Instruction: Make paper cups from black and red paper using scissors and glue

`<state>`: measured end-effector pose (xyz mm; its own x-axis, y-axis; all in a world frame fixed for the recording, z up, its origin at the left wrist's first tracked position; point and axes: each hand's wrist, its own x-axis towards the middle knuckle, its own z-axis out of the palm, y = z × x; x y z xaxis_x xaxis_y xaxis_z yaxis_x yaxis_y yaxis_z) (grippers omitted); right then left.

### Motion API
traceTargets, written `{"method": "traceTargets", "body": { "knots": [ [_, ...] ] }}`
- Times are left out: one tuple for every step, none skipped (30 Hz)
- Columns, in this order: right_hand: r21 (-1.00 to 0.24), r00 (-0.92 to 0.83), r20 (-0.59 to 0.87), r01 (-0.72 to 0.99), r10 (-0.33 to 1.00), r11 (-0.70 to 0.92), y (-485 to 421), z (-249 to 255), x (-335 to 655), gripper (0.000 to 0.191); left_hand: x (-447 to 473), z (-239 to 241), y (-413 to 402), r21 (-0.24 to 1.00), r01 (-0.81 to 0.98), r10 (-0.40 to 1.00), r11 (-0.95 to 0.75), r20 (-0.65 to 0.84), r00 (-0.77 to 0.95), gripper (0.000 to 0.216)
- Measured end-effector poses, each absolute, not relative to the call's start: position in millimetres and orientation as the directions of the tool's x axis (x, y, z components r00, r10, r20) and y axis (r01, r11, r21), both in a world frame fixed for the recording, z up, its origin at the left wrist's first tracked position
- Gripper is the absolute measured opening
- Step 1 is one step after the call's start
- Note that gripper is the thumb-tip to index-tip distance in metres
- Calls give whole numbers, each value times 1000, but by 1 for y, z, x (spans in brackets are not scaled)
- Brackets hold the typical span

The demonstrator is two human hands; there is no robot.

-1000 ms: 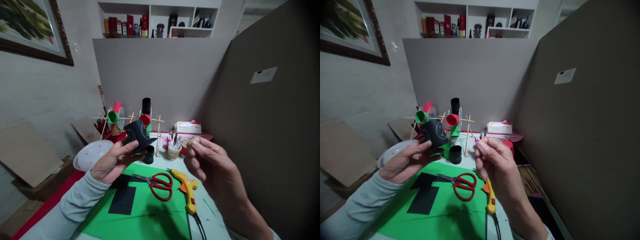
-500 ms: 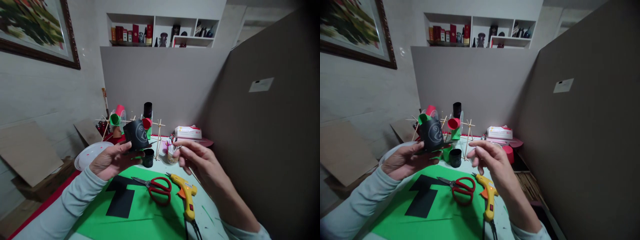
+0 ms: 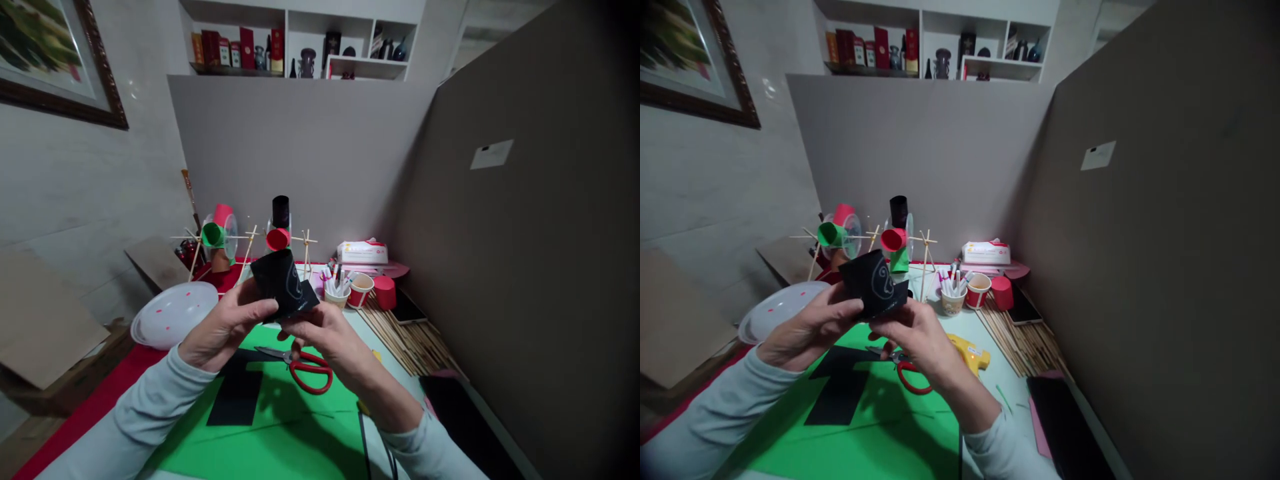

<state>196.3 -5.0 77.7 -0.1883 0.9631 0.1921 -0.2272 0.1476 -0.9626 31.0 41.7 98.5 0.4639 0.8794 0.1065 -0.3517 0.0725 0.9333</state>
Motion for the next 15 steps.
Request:
{"method": "traceTargets", "body": {
  "knots": [
    [-963,-172,191,-222,966,151,-4,75,195,21,32,98,41,940,-336,876,52,119,468,33],
    [-965,-158,188,-216,969,152,-4,73,194,18,32,97,40,946,-322,872,35,129,473,34],
    [-966,-145,182,-210,973,149,-4,71,193,16,33,96,39,950,-311,868,22,136,478,36],
    [-968,-136,175,-205,975,145,-6,69,192,16,33,95,38,953,-304,862,15,141,486,37],
    [-970,-129,166,-200,978,138,-7,68,191,17,33,94,37,954,-298,856,13,143,497,40],
    [-972,-128,157,-195,979,130,-10,66,190,19,33,93,37,955,-295,848,16,143,511,41],
    [-974,-134,147,-190,980,120,-13,66,190,22,32,91,38,956,-293,839,22,142,526,44],
    [-977,-148,135,-183,980,107,-18,65,190,23,31,90,39,955,-294,830,31,139,540,47],
    [-981,-166,121,-173,979,92,-22,65,191,23,30,88,40,955,-293,820,36,140,555,49],
    [-984,-186,106,-161,977,77,-28,65,193,23,29,87,42,956,-292,810,35,144,568,52],
    [-987,-200,92,-146,976,63,-34,64,196,23,28,85,44,957,-290,802,28,151,578,55],
    [-990,-200,81,-133,976,55,-39,62,200,24,27,84,46,958,-286,794,19,159,587,56],
    [-991,-185,76,-121,980,54,-44,60,205,25,26,83,48,960,-279,787,9,166,594,56],
    [-992,-153,75,-114,985,58,-49,57,211,27,25,83,49,962,-272,780,1,170,602,55],
    [-992,-108,79,-109,991,67,-52,52,218,28,24,83,50,964,-264,775,-3,169,608,55]
  ]
}}
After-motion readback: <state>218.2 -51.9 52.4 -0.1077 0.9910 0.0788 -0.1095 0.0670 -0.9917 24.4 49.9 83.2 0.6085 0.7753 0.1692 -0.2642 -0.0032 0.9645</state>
